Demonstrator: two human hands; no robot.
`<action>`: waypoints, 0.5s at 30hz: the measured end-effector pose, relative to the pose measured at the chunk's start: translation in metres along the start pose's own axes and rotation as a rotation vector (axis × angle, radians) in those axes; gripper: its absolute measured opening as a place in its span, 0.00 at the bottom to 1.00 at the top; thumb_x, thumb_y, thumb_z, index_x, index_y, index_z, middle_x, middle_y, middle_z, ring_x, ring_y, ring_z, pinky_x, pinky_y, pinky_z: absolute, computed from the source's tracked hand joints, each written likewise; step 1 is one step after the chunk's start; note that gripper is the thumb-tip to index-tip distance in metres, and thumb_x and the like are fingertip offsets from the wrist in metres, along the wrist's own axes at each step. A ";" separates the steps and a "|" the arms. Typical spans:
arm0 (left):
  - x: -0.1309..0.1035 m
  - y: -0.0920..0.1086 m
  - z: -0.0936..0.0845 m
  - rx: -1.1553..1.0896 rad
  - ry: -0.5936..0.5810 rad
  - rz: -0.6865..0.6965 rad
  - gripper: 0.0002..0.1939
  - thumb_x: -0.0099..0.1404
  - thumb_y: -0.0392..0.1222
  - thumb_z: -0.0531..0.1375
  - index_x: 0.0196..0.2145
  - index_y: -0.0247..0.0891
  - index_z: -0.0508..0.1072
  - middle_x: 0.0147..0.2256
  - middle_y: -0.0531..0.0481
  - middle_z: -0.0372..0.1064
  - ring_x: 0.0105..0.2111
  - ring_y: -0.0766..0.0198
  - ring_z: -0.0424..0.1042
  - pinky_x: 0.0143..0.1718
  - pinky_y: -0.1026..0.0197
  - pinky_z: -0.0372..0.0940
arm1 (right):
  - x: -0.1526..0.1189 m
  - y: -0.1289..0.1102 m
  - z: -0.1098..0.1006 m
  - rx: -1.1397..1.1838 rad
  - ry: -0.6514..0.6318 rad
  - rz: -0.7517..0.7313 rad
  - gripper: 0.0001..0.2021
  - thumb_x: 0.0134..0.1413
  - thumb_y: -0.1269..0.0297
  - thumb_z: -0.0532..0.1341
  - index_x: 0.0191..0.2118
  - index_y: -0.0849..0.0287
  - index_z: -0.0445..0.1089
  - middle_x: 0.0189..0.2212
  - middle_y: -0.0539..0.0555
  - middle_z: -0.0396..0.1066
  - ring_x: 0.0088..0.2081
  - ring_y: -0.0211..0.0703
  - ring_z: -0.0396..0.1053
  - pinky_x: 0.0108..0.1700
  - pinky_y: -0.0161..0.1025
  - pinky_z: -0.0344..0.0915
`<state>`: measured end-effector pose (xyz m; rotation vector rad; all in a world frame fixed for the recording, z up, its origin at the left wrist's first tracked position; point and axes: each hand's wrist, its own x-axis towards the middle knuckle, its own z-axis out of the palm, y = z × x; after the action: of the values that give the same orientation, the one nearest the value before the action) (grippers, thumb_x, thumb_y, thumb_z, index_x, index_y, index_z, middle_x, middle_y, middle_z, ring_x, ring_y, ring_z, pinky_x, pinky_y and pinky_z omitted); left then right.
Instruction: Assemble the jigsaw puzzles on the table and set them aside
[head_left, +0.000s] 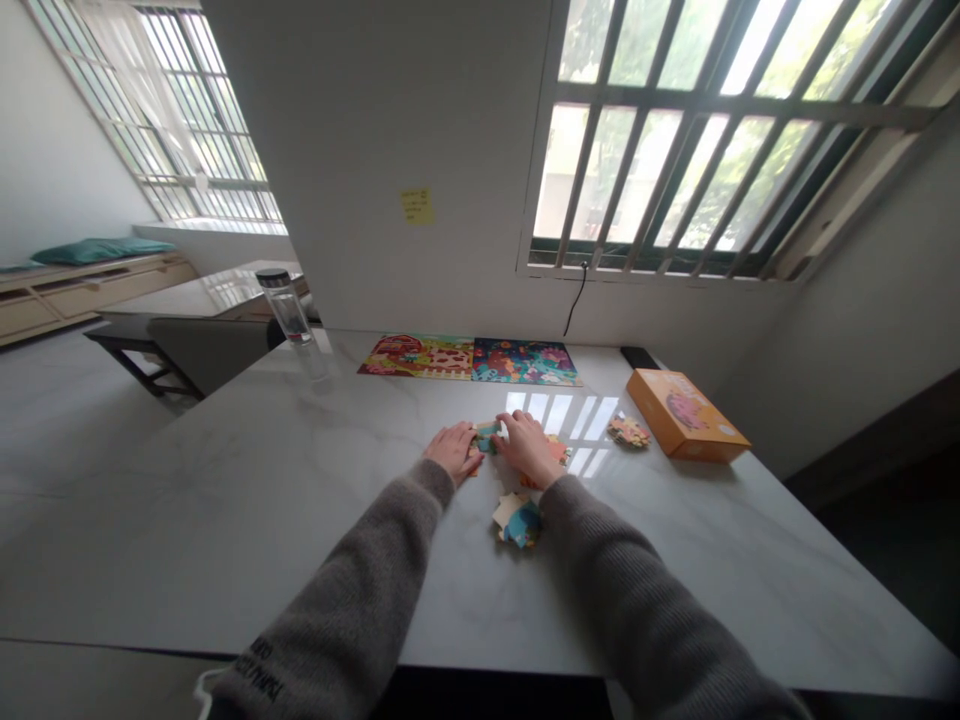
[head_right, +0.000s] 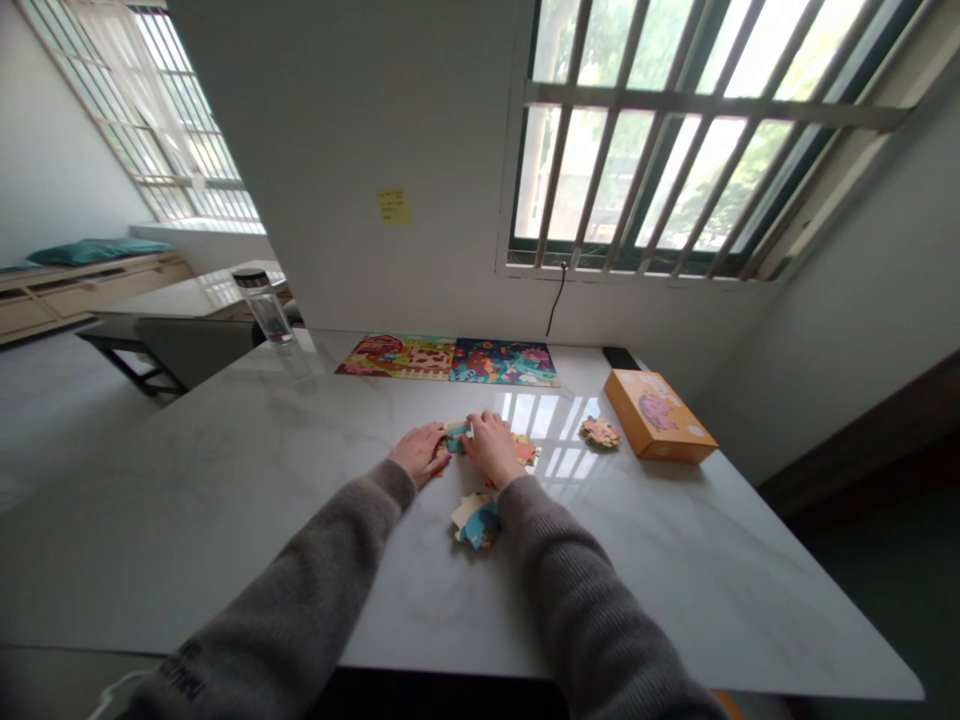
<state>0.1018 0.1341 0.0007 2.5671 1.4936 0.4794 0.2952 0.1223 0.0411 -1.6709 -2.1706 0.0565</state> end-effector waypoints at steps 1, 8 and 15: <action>0.000 0.000 0.001 -0.002 0.000 -0.001 0.23 0.68 0.47 0.58 0.58 0.36 0.65 0.63 0.38 0.60 0.65 0.49 0.58 0.66 0.45 0.51 | -0.003 0.002 -0.002 -0.026 -0.003 -0.047 0.21 0.62 0.60 0.60 0.58 0.59 0.67 0.51 0.64 0.71 0.53 0.59 0.66 0.53 0.51 0.62; 0.000 -0.001 0.002 -0.017 -0.001 0.013 0.21 0.68 0.46 0.57 0.57 0.38 0.66 0.64 0.38 0.60 0.65 0.48 0.57 0.66 0.43 0.52 | -0.008 0.009 -0.001 0.032 -0.125 -0.227 0.19 0.61 0.62 0.62 0.57 0.49 0.68 0.59 0.56 0.68 0.59 0.52 0.62 0.56 0.50 0.59; 0.000 -0.003 0.003 -0.039 0.034 0.025 0.19 0.67 0.44 0.59 0.54 0.38 0.68 0.63 0.38 0.60 0.64 0.49 0.59 0.65 0.43 0.53 | -0.007 0.025 0.001 -0.007 -0.078 -0.151 0.13 0.59 0.61 0.63 0.50 0.51 0.73 0.52 0.56 0.73 0.54 0.52 0.66 0.54 0.49 0.56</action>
<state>0.1004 0.1353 -0.0025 2.5636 1.4495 0.5520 0.3189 0.1230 0.0316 -1.5266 -2.3511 0.0722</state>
